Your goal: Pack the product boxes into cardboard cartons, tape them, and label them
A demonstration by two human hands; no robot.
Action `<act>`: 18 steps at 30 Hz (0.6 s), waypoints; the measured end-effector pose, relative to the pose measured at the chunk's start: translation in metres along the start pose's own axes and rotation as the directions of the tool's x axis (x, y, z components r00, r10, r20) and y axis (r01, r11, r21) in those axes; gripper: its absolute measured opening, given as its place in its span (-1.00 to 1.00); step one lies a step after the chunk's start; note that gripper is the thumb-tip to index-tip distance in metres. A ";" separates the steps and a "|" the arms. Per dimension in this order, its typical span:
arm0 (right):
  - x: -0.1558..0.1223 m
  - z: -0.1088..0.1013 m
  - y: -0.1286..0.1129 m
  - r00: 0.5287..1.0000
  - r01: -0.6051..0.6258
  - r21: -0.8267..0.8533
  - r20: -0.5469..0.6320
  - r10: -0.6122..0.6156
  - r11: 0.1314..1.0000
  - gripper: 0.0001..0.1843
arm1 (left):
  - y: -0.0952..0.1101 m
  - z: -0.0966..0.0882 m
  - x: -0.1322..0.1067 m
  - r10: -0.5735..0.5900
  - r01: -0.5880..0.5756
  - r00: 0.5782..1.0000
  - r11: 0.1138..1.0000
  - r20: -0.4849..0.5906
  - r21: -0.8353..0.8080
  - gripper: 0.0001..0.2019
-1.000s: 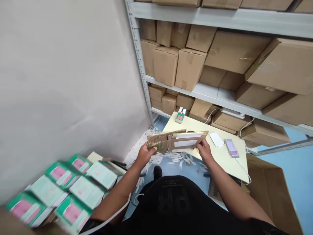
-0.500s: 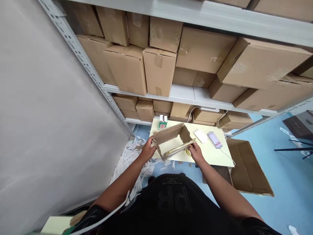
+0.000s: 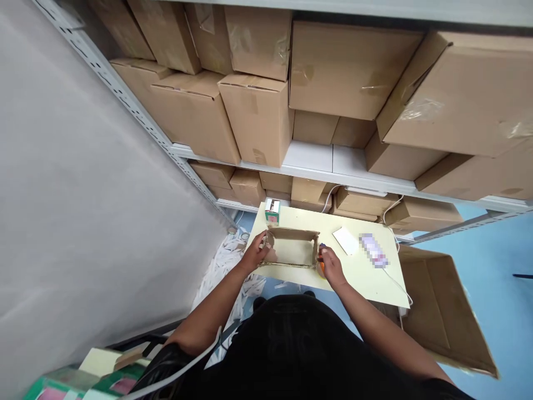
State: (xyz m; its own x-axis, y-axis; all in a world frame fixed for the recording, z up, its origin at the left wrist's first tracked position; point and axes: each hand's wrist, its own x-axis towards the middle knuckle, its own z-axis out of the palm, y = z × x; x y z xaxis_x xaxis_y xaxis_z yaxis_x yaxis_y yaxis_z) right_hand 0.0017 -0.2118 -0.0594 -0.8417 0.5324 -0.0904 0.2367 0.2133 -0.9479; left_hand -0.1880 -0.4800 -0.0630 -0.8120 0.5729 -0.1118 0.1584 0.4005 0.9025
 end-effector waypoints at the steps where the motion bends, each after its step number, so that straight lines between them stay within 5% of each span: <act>1: 0.004 0.001 0.000 0.999 0.035 -0.061 -0.002 -0.035 0.998 -0.54 | -0.001 0.003 0.001 0.027 -0.026 1.000 0.997 -0.008 0.075 -0.28; 5: 0.012 0.006 0.002 0.977 0.214 -0.259 0.051 -0.208 0.942 -0.65 | 0.002 0.007 0.004 0.139 -0.131 0.990 0.954 -0.013 0.270 -0.23; 9: 0.017 0.000 0.006 0.955 0.286 -0.330 0.176 -0.239 0.899 -0.65 | 0.004 0.002 0.011 0.199 -0.197 0.980 0.943 0.019 0.269 -0.21; 15: 0.006 -0.024 0.013 0.847 0.364 -0.249 0.489 -0.208 0.897 -0.21 | -0.013 0.001 0.018 0.158 -0.147 0.982 0.983 -0.103 0.113 -0.36; 18: -0.010 -0.017 0.015 0.857 0.346 -0.310 0.489 -0.163 0.886 -0.06 | -0.017 0.001 0.017 0.211 -0.201 0.971 0.975 -0.110 0.100 -0.51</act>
State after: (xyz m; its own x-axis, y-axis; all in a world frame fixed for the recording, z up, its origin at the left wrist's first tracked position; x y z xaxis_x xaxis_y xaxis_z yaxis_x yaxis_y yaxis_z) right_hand 0.0218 -0.1997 -0.0674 -0.9972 0.0210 -0.0720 0.0693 0.6271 -0.7759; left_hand -0.2040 -0.4765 -0.0801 -0.8170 0.5623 0.1279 0.3736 0.3472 0.8602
